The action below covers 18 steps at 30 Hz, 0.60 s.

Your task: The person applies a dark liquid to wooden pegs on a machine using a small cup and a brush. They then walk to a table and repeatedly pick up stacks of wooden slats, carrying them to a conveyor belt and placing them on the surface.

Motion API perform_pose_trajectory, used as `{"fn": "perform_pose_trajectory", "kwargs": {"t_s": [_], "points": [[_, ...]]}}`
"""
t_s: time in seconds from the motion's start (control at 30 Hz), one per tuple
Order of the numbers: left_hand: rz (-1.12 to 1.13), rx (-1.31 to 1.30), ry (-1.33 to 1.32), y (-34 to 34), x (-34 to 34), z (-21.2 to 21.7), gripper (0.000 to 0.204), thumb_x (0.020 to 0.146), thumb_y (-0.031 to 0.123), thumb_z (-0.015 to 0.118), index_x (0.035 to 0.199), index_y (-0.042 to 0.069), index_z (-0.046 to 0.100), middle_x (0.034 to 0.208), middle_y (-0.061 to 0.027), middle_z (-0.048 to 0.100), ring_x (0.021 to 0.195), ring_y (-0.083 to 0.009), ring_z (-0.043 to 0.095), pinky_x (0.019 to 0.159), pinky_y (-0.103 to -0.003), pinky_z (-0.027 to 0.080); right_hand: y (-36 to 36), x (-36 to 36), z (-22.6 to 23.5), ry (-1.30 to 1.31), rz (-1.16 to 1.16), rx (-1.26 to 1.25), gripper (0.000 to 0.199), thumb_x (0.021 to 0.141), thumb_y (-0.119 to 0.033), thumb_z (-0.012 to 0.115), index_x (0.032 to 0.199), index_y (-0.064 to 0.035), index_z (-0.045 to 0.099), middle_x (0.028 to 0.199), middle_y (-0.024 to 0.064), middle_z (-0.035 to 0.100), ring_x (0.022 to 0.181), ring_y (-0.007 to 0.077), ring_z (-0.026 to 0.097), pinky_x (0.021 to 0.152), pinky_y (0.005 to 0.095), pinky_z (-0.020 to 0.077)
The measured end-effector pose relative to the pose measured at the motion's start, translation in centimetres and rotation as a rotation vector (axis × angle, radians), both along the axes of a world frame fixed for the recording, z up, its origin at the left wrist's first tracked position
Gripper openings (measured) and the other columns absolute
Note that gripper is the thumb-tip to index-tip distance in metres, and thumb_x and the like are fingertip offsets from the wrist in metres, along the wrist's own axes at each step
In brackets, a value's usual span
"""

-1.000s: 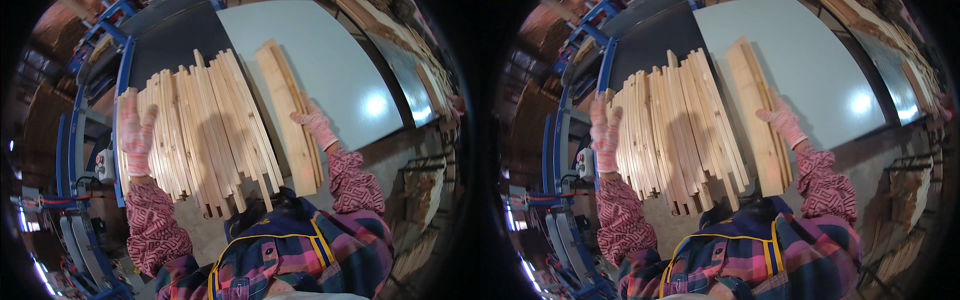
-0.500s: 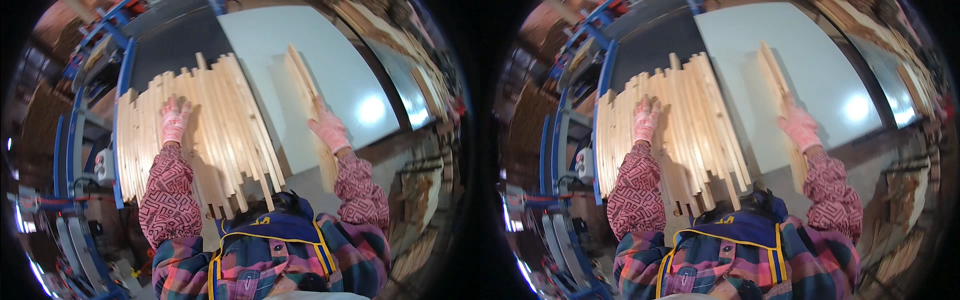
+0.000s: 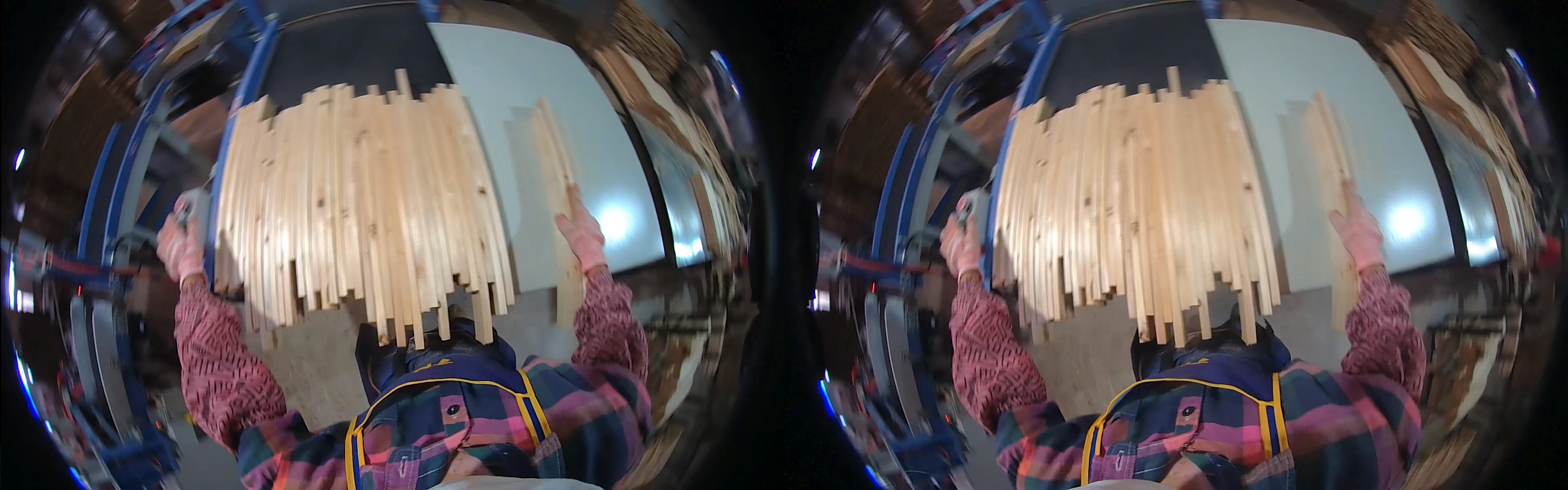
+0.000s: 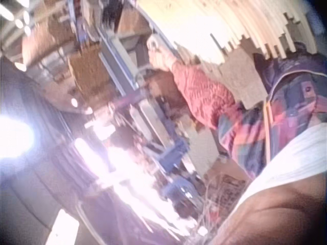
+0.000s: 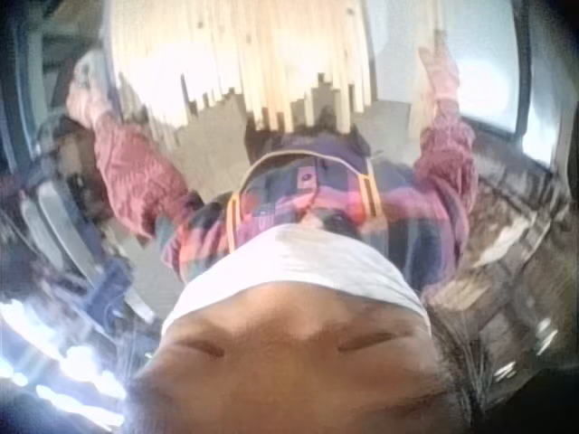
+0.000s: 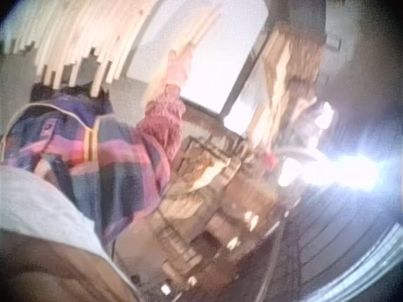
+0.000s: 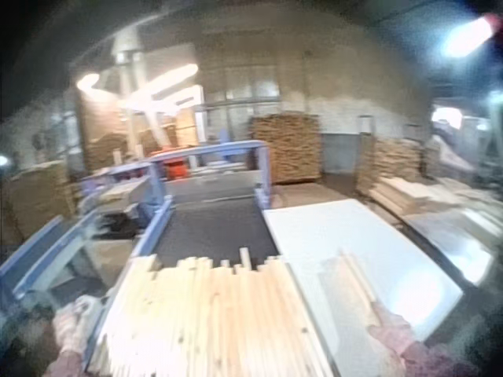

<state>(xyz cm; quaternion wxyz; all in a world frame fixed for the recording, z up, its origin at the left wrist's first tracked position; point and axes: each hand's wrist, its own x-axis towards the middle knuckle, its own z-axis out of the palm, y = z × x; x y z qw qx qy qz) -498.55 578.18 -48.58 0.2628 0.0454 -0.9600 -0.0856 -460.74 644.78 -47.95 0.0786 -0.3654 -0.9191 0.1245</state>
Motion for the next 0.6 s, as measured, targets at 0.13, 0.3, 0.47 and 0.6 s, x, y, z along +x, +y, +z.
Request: {"fn": "perform_pose_trajectory", "kwargs": {"t_s": [0.13,0.3,0.47,0.6], "points": [[0.148,-0.094,-0.059,-0.9,-1.1,-1.0,0.057,0.097,0.056,0.051,0.137,0.016,0.059,0.137,-0.0169,0.058,0.126,-0.0413,0.052,0.105,-0.049,0.042,-1.4,-0.4,1.0,-0.032,-0.095,-0.029,0.082,0.089,-0.033,0.063,0.161,-0.0227,0.024,0.132,0.0237,0.062,0.119,0.0435,0.061,0.103,0.0444,0.0469],[0.274,-0.384,-0.048,-0.9,-1.8,-1.3,0.059,0.099,0.059,0.047,0.142,0.019,0.055,0.142,-0.0101,0.056,0.133,-0.0385,0.045,0.11,-0.047,0.037,-0.9,-0.7,-0.4,-0.117,-0.099,-0.026,0.086,0.09,-0.039,0.062,0.162,-0.0249,0.018,0.135,0.0251,0.06,0.119,0.0446,0.06,0.103,0.0455,0.0472],[0.179,-0.201,-0.016,0.4,4.9,-2.5,0.078,0.092,0.064,0.055,0.148,0.011,0.045,0.141,-0.022,0.052,0.13,-0.0403,0.046,0.107,-0.051,0.037,-1.6,2.1,-1.2,-0.103,-0.009,0.045,0.085,0.093,-0.055,0.057,0.162,-0.0242,0.018,0.132,0.0273,0.06,0.118,0.0457,0.061,0.1,0.054,0.0471],[-0.186,0.018,0.172,5.6,17.8,-9.0,0.08,0.093,0.055,0.06,0.152,0.006,0.039,0.151,-0.0261,0.04,0.139,-0.0436,0.036,0.116,-0.051,0.029,-6.6,15.5,-1.0,0.0,-0.046,-0.182,0.087,0.094,-0.065,0.052,0.162,-0.0226,0.019,0.134,0.025,0.062,0.123,0.0435,0.059,0.105,0.048,0.0454]]}}
